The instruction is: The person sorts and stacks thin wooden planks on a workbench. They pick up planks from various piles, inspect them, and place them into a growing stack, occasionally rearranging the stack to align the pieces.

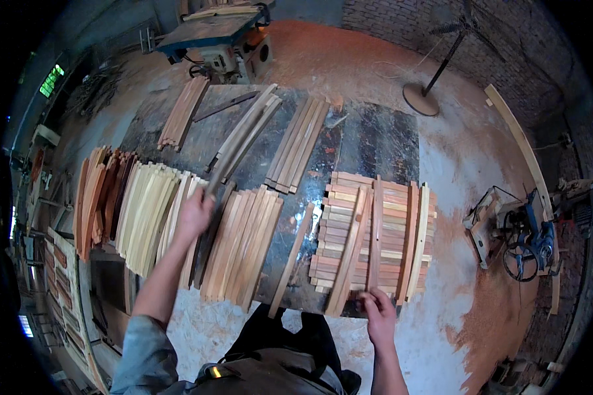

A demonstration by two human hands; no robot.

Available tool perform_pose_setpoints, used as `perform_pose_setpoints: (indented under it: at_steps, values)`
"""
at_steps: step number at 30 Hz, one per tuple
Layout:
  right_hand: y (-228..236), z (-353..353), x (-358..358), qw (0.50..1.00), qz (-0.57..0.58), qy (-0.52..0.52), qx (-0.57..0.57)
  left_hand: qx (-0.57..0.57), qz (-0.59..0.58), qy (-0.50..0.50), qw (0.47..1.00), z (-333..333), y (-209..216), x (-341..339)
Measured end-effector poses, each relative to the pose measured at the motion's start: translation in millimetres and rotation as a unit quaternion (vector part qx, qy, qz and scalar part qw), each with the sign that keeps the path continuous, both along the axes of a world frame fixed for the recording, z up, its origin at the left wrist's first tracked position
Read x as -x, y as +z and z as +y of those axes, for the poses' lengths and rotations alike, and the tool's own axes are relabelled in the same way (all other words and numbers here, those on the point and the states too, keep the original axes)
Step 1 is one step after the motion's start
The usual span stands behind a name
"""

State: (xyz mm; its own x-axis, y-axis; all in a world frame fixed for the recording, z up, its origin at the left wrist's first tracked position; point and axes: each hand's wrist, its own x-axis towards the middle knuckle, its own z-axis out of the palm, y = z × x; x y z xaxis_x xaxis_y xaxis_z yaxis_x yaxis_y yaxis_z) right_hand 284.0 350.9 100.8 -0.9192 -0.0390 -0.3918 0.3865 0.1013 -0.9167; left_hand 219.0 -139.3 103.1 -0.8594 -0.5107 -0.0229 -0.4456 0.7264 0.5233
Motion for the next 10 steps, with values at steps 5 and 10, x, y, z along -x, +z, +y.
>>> perform_pose_setpoints:
  at_steps: [5,10]
  values:
    - [-2,2,-35,0.989,-0.07,-0.13,-0.024,0.13,-0.094,0.005,0.987,-122,-23,88]
    - [-18,3,-77,0.973,-0.103,-0.197,-0.061,0.14,-0.119,-0.044,0.982,-163,-58,140]
